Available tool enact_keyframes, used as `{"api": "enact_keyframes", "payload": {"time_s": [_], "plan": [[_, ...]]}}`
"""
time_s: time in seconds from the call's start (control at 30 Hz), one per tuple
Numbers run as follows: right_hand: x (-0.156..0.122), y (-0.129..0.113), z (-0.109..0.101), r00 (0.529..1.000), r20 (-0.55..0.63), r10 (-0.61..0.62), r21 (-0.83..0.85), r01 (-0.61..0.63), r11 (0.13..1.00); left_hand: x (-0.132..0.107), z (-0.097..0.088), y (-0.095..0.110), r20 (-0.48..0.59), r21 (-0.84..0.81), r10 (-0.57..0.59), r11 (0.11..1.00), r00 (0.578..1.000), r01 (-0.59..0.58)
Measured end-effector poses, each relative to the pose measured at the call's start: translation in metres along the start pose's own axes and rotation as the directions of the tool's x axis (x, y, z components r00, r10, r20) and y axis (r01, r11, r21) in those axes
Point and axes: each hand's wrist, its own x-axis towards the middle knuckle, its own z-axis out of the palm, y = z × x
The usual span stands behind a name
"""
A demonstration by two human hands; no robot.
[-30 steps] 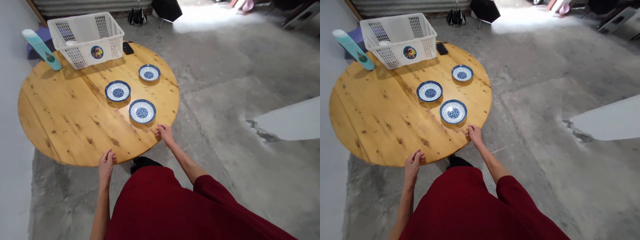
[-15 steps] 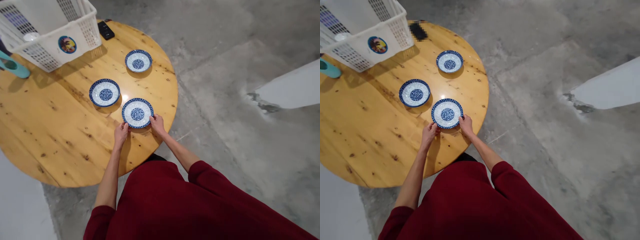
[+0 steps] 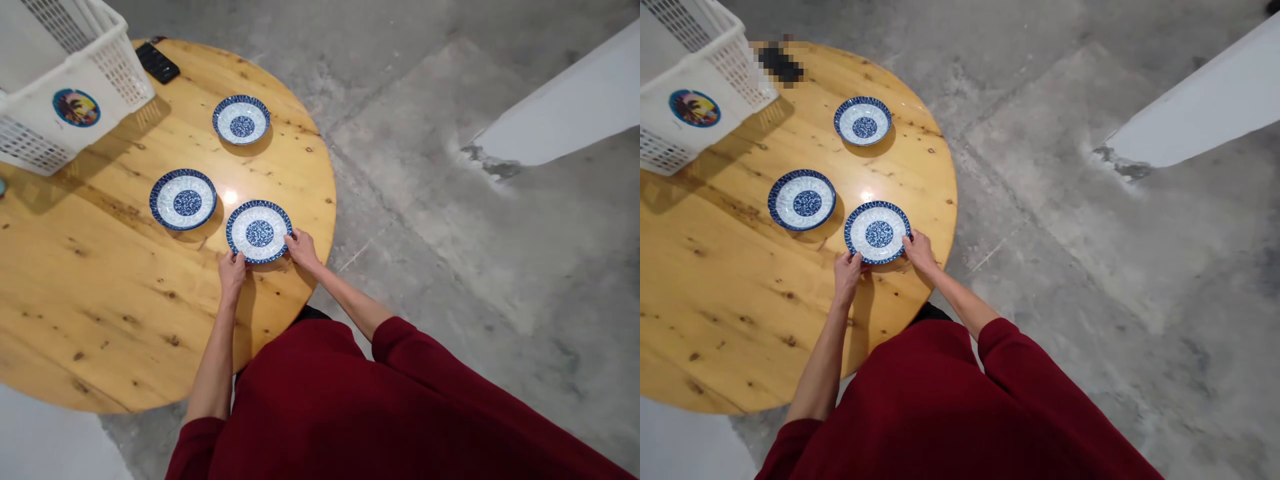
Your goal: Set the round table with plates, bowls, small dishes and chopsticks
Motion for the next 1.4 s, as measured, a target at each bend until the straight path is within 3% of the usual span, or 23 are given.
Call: {"api": "enact_keyframes", "payload": {"time_s": [0.3,0.6,0.97,1.07,1.23,1.4], "plan": [[-0.014,-0.012,0.010,0.992,-0.047,0.119,0.101,-0.114,0.988,0.007,-0.012,0.006,0.140,-0.011,0.004,1.000,0.990,-0.003],[-0.017,-0.013,0.018,0.989,-0.048,0.140,0.181,-0.129,0.975,0.014,-0.019,0.007,0.169,0.012,-0.005,1.000,0.986,0.003],[-0.020,-0.012,0.011,0.992,-0.024,0.126,0.196,-0.119,0.973,0.011,-0.023,0.005,0.191,0.012,-0.006,1.000,0.982,0.004],[-0.018,-0.011,0.002,0.988,-0.027,0.151,0.226,-0.141,0.964,0.012,-0.036,0.008,0.175,-0.019,-0.027,0.999,0.984,0.030],[-0.014,-0.011,-0.017,0.985,-0.076,0.152,0.223,-0.132,0.966,0.029,-0.074,0.014,0.037,-0.091,-0.015,0.996,0.999,0.018],[0.004,-0.030,-0.017,0.973,-0.210,-0.091,-0.031,0.087,0.996,0.070,-0.113,0.026,-0.164,-0.014,0.059,0.998,0.985,-0.062]]}}
